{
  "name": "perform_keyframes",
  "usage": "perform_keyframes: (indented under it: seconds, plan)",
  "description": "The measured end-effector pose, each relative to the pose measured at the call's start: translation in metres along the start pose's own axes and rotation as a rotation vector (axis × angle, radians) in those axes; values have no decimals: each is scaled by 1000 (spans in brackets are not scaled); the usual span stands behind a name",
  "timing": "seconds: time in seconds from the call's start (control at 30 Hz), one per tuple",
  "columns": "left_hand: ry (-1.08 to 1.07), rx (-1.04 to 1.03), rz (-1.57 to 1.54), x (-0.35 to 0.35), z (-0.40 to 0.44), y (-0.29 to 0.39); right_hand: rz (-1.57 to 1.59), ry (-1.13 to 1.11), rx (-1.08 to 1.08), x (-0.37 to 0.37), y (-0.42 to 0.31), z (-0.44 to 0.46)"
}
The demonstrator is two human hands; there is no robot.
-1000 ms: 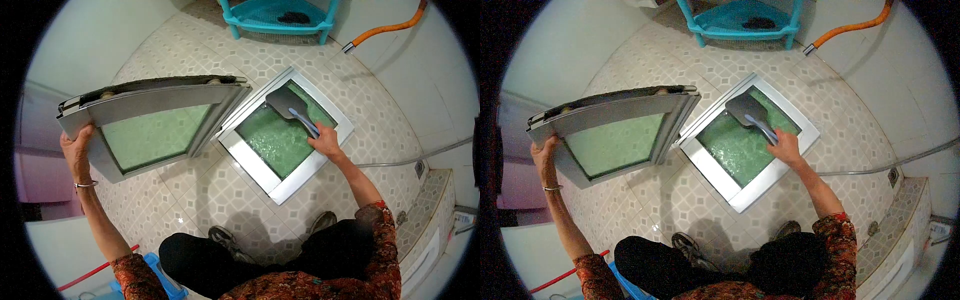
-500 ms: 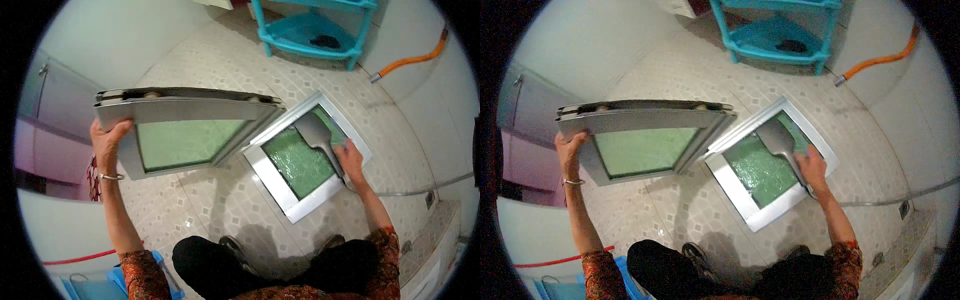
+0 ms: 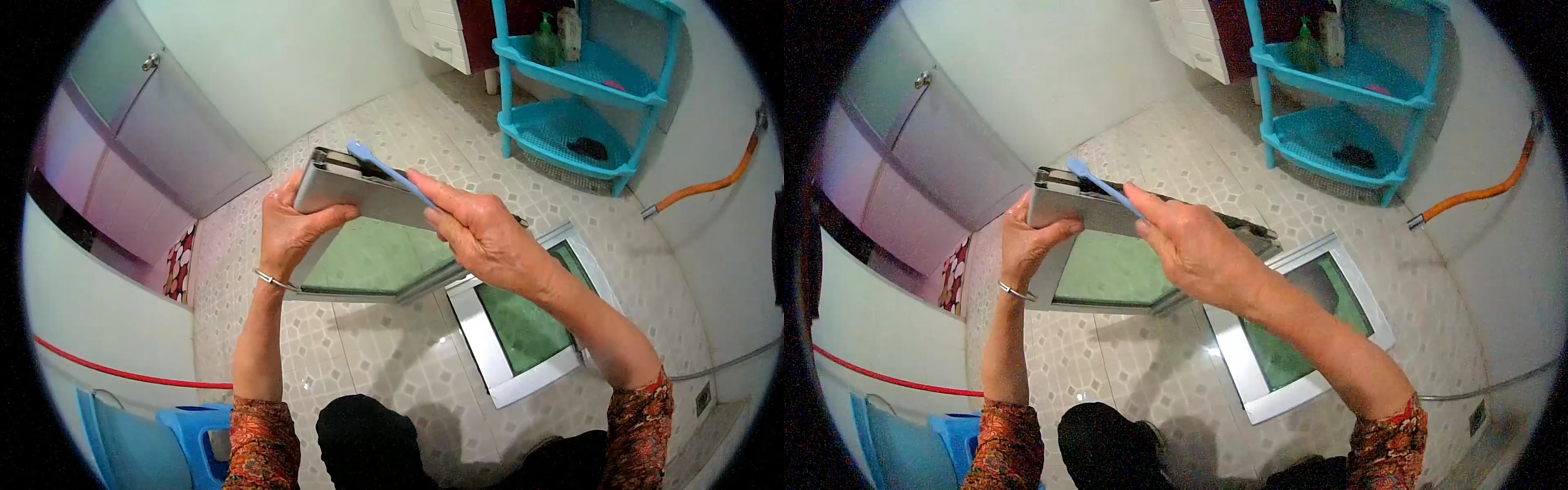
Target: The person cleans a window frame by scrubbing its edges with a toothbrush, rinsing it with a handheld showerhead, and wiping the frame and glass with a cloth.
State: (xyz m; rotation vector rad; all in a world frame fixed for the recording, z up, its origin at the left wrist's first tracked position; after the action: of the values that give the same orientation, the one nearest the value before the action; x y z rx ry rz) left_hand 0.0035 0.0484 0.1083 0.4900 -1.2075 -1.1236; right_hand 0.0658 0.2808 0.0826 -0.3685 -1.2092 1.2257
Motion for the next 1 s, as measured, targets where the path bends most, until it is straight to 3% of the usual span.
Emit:
perform_keyframes:
  seconds: [0.17,0.27,0.37,0.47,0.6,0.67,0.77,0.83,0.97,1.0]
  plan:
    - [6,-48,48,1,1,-3,-306,5,-9,1,-5,3]
    - [7,-39,39,0,-1,4,-260,35,-91,17,-26,5]
    - [6,-42,29,-1,-1,5,40,103,77,15,-30,14]
    - [11,-68,106,-3,-1,9,399,-26,-85,8,-43,14]
    - [16,-53,50,-4,-1,6,137,86,-6,-15,-2,-5]
    - [38,-19,24,-1,-1,1,-65,93,-110,-8,30,-31]
    - [68,3,18,3,-2,0,-110,130,-243,1,78,-61]
    - [71,-25,-11,5,-1,-9,1,193,-302,13,68,-63]
    - [81,0,54,3,-2,-1,91,43,-15,-19,-1,-43]
    - [84,-14,71,3,-2,-1,68,-27,-79,-24,7,-47]
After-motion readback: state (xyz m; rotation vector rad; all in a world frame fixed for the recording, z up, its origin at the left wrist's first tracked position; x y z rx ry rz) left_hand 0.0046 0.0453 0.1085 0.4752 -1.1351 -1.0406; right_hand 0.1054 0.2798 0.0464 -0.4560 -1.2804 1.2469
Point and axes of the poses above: each hand's wrist, its own z-axis towards the middle knuckle, its own x-axis out of the back of the hand, y = z × x, the point moved 1 cm from there along z, towards the middle knuckle, and after that the axes turned 2 degrees about -y, right-handed, at the moved point
